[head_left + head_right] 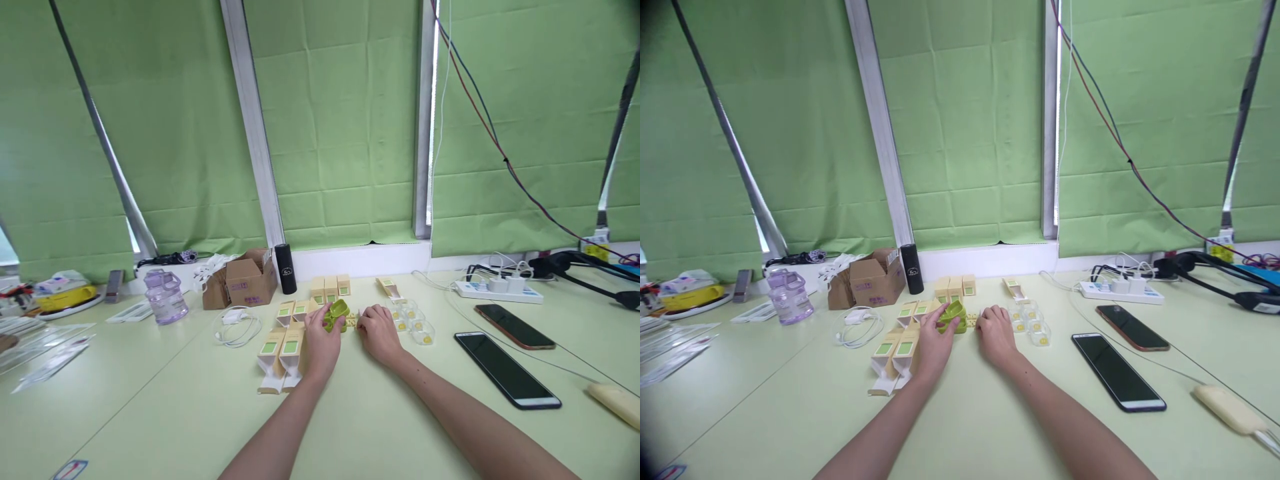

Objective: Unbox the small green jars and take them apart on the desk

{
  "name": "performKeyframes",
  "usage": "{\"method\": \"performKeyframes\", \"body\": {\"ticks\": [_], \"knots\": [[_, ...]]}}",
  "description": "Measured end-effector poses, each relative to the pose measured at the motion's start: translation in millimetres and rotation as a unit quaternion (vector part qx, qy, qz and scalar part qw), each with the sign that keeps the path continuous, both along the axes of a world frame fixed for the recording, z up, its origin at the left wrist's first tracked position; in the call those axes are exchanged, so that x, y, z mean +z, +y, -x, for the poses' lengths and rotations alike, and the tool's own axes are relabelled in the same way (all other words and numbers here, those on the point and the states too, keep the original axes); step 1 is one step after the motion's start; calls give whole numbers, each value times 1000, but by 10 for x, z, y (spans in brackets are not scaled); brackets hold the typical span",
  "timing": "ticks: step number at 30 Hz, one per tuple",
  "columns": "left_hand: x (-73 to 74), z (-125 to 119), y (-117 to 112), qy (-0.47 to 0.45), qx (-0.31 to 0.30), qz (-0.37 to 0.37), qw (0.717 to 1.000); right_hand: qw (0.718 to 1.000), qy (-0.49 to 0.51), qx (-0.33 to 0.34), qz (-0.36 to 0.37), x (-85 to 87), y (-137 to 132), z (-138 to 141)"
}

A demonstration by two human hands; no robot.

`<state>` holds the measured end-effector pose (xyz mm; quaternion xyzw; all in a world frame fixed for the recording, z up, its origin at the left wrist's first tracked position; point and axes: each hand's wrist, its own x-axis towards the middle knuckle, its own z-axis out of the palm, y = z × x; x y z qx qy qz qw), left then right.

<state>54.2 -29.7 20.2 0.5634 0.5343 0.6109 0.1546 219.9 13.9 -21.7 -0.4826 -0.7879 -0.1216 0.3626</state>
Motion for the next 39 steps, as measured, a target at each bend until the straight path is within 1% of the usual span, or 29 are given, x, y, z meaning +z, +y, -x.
{"method": "performKeyframes", "body": {"ticks": [6,10,12,15,18,21,25,27,30,32,36,39], "knots": [[4,-4,-9,2,-4,-2,1000,1000,-14,-8,9,6,13,40],[-8,3,3,-9,-5,16,1000,1000,-17,1,4,12,-14,40],[-18,5,24,-26,-19,22,999,1000,4,7,-9,34,-37,23],[-26,-3,63,-77,-63,16,995,999,31,17,-33,96,-99,-21],[-23,-23,91,-150,-106,26,983,999,22,37,-32,144,-207,-65],[-28,-41,100,-216,-140,54,965,998,-2,61,1,127,-359,-83],[-39,-42,74,-279,-215,91,931,994,-16,89,60,64,-546,-63],[-34,-33,52,-314,-243,105,912,992,-18,96,76,64,-600,-55],[-16,-18,28,-360,-260,121,888,991,-12,98,85,107,-633,-71],[-5,-13,20,-376,-263,128,879,990,-15,106,94,139,-640,-100],[8,-14,14,-383,-264,129,876,982,-13,139,129,159,-637,-162],[20,-14,16,-375,-258,125,882,975,2,157,154,156,-628,-185]]}}
